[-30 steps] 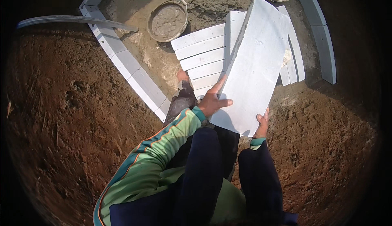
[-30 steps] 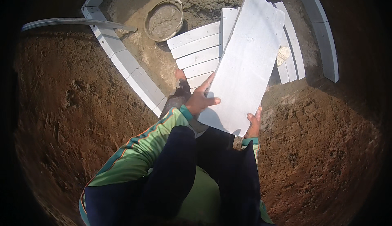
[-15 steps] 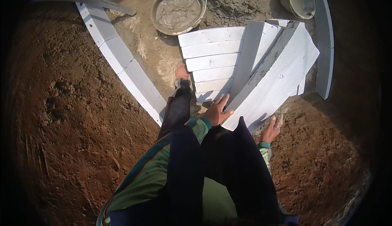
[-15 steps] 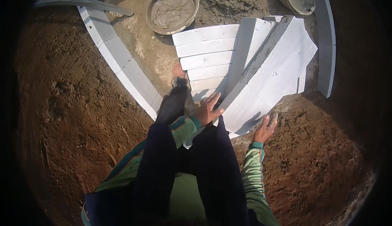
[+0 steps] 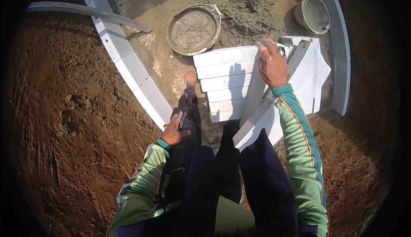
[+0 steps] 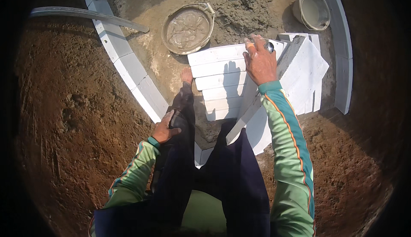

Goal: The person spreads mortar onto white blocks using a trowel, positions the blocks into a corner structure within a dirt trench, and hammers them into place, measuring the alignment with a tape measure.

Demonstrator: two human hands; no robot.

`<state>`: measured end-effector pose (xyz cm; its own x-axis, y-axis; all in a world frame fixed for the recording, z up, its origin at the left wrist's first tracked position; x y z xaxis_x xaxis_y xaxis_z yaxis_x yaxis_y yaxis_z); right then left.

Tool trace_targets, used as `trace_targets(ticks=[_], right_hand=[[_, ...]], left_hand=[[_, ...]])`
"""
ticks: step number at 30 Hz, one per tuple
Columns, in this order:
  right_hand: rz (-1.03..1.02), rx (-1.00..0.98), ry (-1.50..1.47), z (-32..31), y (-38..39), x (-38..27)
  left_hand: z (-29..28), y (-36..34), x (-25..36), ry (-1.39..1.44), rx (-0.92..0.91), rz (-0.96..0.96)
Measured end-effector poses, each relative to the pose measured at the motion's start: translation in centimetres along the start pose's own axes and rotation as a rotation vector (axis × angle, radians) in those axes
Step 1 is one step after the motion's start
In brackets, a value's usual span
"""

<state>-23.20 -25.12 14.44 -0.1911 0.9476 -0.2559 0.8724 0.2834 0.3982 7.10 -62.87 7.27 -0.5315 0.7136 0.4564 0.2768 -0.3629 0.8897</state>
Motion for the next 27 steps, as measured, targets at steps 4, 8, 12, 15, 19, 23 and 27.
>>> trace_targets(ticks=[4, 8, 12, 15, 19, 23, 27], right_hand=[[0.078, -0.089, 0.265, 4.7, -10.0, 4.0], [0.190, -0.080, 0.530, 6.7, -19.2, 13.6], [0.224, -0.107, 0.866, 9.7, -31.9, 17.7], [0.151, 0.041, 0.989, 10.0, -38.2, 16.9], [0.244, -0.150, 1.351, 14.1, -39.6, 24.4], [0.396, -0.467, -0.051, 16.9, -35.6, 31.6], [0.341, -0.392, 0.404, 18.0, -31.9, 30.5]], left_hand=[[-2.5, -3.5, 8.0, -0.491, -0.211, -0.514], [-9.6, -5.9, 9.9, -0.570, -0.085, -0.249], [-12.5, -6.4, 7.1, -0.477, 0.101, -0.006], [-14.7, -6.5, 6.9, -0.454, -0.044, -0.260], [-13.6, -7.3, 2.7, -0.296, -0.035, -0.205], [-17.1, -8.5, 6.9, -0.416, 0.004, -0.103], [-13.1, -8.6, 1.8, -0.539, -0.031, -0.069]])
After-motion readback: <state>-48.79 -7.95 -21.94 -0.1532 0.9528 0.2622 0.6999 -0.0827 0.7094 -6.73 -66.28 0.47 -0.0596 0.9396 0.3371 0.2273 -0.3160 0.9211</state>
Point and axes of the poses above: each hand's wrist, its own y-axis away from the middle knuckle, its own z-axis out of the palm, x = y × z, the point moved 5 cm from there along -y, towards the middle knuckle, and after that the axes turned 14 degrees about -x, right-handed, at the moved point
